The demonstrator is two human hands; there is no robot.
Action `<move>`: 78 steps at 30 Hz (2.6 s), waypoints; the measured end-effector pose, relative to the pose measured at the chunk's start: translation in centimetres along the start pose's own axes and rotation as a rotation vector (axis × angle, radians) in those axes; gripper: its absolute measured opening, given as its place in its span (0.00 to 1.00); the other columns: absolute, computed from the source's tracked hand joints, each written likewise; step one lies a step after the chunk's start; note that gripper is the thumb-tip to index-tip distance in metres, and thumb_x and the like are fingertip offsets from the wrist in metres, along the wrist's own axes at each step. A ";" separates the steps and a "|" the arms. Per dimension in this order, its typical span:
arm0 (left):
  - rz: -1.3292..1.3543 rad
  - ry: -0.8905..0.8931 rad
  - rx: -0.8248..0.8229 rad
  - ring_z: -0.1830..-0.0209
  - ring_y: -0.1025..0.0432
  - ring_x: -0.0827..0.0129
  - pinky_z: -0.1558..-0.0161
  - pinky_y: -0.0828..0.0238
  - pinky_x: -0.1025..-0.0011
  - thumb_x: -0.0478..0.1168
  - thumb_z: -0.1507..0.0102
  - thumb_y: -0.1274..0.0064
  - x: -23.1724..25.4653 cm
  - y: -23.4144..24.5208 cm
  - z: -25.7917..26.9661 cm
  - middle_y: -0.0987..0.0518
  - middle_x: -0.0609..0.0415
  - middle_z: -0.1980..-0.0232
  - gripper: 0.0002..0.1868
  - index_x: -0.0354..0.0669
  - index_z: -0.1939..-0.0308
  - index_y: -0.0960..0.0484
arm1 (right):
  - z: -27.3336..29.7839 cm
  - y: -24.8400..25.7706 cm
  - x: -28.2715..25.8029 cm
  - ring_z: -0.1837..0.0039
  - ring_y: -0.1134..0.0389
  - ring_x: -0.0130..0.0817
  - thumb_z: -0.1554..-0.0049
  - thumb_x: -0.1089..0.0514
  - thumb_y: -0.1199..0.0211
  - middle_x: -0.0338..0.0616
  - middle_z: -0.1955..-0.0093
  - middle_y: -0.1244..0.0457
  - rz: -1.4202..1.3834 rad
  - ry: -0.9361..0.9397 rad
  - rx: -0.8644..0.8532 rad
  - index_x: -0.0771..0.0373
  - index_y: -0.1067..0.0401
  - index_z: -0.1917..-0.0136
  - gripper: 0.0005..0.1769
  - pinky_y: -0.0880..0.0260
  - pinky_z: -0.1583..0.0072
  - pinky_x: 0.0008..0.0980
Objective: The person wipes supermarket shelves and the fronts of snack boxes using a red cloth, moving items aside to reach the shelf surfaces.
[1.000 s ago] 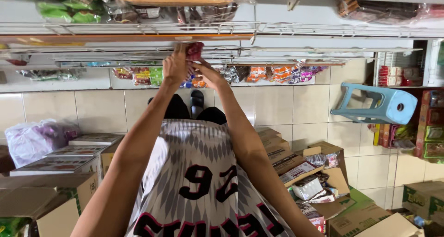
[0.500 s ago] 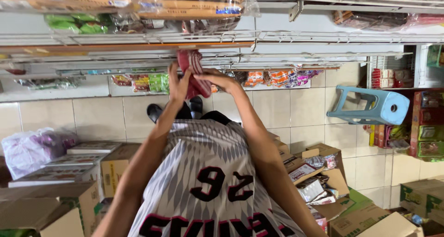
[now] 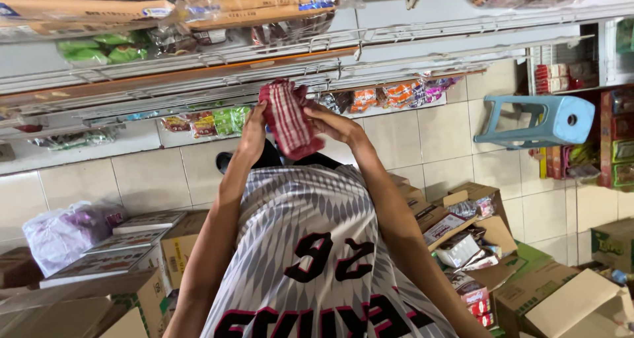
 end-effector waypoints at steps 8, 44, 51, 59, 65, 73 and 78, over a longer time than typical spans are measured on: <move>-0.475 -0.221 0.073 0.53 0.40 0.60 0.42 0.34 0.64 0.55 0.21 0.56 0.2 0.0 0.4 0.32 0.45 0.51 0.27 0.28 0.43 0.28 | -1.0 0.2 1.4 0.28 0.38 0.42 0.50 0.42 0.25 0.55 0.28 0.42 0.198 0.123 0.156 0.71 0.52 0.22 0.57 0.36 0.28 0.42; 0.736 0.388 -0.141 0.52 0.22 0.60 0.47 0.23 0.60 0.48 0.38 0.53 -1.5 0.0 5.2 0.18 0.49 0.52 0.19 0.41 0.48 0.23 | 6.8 -3.8 -3.9 0.43 0.30 0.27 0.37 0.49 0.37 0.41 0.43 0.31 0.204 0.416 0.472 0.62 0.31 0.30 0.25 0.28 0.43 0.28; 0.674 0.420 -0.069 0.50 0.24 0.61 0.45 0.23 0.58 0.42 0.36 0.55 -1.5 -0.6 5.9 0.20 0.50 0.50 0.16 0.39 0.47 0.25 | 7.1 -1.8 -4.8 0.43 0.30 0.27 0.38 0.49 0.38 0.37 0.43 0.30 -0.101 0.336 0.562 0.61 0.30 0.32 0.24 0.28 0.43 0.31; 0.376 0.189 -0.035 0.53 0.28 0.66 0.47 0.27 0.62 0.30 0.33 0.52 -5.5 2.5 2.3 0.25 0.56 0.53 0.06 0.44 0.54 0.28 | 7.8 -1.1 -4.2 0.51 0.35 0.30 0.32 0.53 0.42 0.45 0.50 0.31 0.540 0.504 0.689 0.65 0.28 0.34 0.18 0.34 0.46 0.31; 0.017 0.070 -0.232 0.47 0.28 0.71 0.41 0.29 0.67 0.30 0.34 0.60 -2.0 -1.0 3.2 0.23 0.59 0.45 0.21 0.46 0.37 0.26 | 9.8 -4.1 -5.8 0.53 0.34 0.31 0.29 0.54 0.46 0.47 0.53 0.32 0.781 0.707 0.712 0.64 0.30 0.32 0.17 0.34 0.49 0.36; 0.172 0.292 -0.288 0.43 0.29 0.62 0.41 0.28 0.61 0.47 0.28 0.59 3.1 -10.8 6.3 0.24 0.49 0.42 0.32 0.49 0.21 0.47 | 8.7 -8.1 -4.7 0.31 0.40 0.46 0.21 0.46 0.55 0.61 0.31 0.39 0.935 0.925 0.416 0.64 0.53 0.15 0.31 0.40 0.33 0.42; 0.192 0.219 -0.255 0.39 0.28 0.63 0.37 0.28 0.62 0.35 0.35 0.46 3.2 -11.1 5.8 0.25 0.51 0.39 0.31 0.43 0.29 0.40 | 8.8 -2.7 -1.4 0.45 0.39 0.32 0.25 0.45 0.50 0.43 0.54 0.45 0.459 0.727 0.449 0.59 0.39 0.16 0.30 0.36 0.33 0.32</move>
Point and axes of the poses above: each hand's wrist, its own z-axis away from the middle knuckle, its own y-axis out of the back of the hand, x = y × z, the point moved 3 cm from there along -z, towards the middle knuckle
